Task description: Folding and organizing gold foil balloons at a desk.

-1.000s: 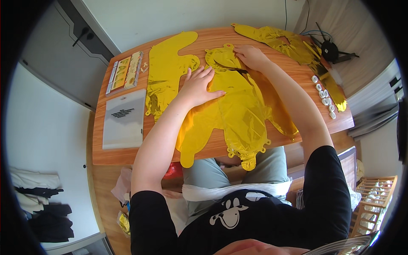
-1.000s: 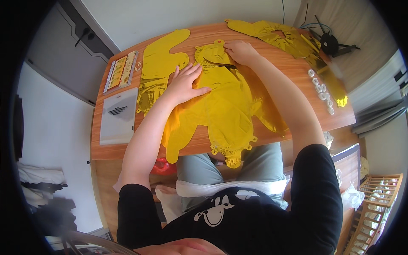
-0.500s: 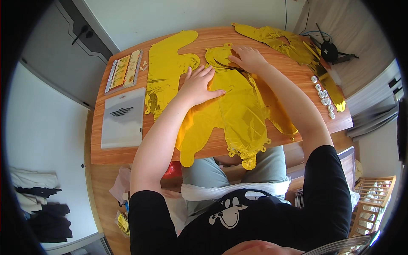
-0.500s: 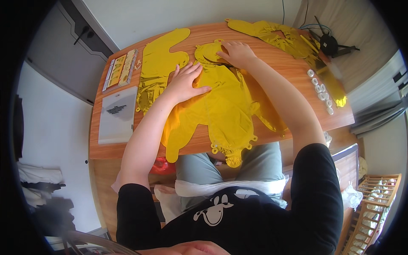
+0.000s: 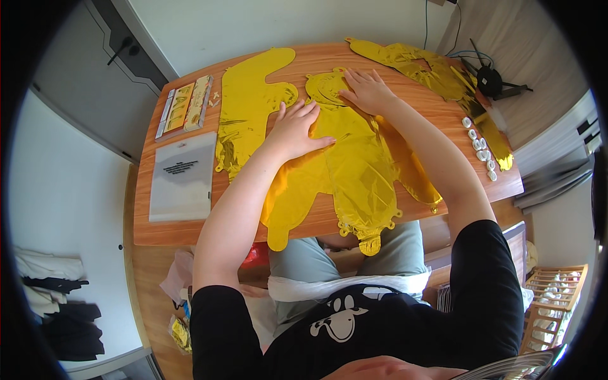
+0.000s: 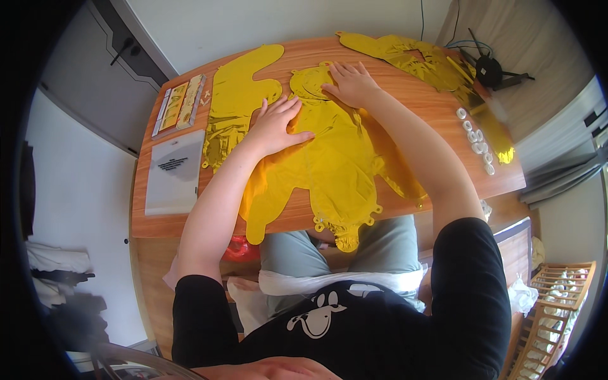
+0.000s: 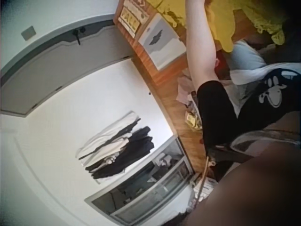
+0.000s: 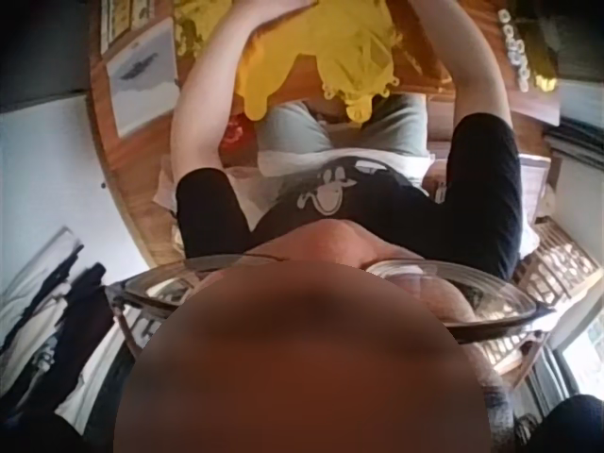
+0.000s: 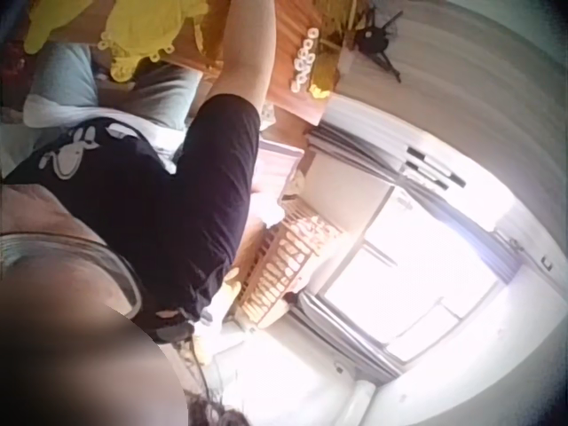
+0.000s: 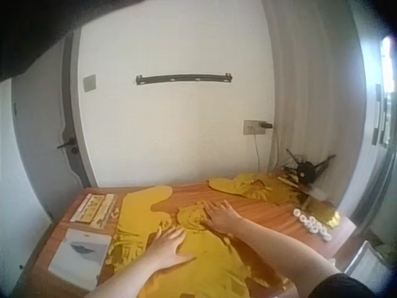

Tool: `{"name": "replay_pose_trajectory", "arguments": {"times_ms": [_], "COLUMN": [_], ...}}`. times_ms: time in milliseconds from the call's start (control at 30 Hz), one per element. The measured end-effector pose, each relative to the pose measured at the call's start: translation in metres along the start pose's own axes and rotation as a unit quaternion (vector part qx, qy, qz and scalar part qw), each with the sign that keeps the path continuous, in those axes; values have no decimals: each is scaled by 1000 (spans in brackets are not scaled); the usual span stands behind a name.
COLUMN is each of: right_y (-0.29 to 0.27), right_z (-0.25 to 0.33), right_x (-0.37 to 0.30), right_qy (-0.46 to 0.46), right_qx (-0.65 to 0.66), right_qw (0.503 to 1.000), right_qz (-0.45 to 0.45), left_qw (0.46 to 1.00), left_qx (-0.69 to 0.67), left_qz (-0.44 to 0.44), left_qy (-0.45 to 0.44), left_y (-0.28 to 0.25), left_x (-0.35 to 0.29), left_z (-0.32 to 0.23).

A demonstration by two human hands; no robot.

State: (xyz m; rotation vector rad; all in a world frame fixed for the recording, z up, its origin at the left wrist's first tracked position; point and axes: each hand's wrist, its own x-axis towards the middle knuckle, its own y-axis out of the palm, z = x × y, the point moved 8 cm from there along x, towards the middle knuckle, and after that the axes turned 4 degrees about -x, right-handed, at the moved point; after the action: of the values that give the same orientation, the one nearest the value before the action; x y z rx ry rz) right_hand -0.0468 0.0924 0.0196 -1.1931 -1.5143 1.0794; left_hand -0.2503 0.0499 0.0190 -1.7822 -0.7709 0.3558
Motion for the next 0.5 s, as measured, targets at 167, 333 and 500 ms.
{"name": "replay_pose_trajectory", "arguments": {"times_ms": [167,333,500], "right_y": [3,-2,-4], "right_z": [-3,-1,3], "right_x": [-2,-3,-6], "right_qy": [17,18,8], "right_qx": [14,-13,-2], "right_qw": [1000,999,1000], "right_qz": [20,41,21], "left_qw": [1000,1000,1000], "left_qx": [-3,3,7], "left_qz": [9,7,-2], "left_qy": [-8,-7,-7], "left_y": [-1,-2,-1], "left_x": [-1,-1,-3], "left_z": [-4,-5,0]}}
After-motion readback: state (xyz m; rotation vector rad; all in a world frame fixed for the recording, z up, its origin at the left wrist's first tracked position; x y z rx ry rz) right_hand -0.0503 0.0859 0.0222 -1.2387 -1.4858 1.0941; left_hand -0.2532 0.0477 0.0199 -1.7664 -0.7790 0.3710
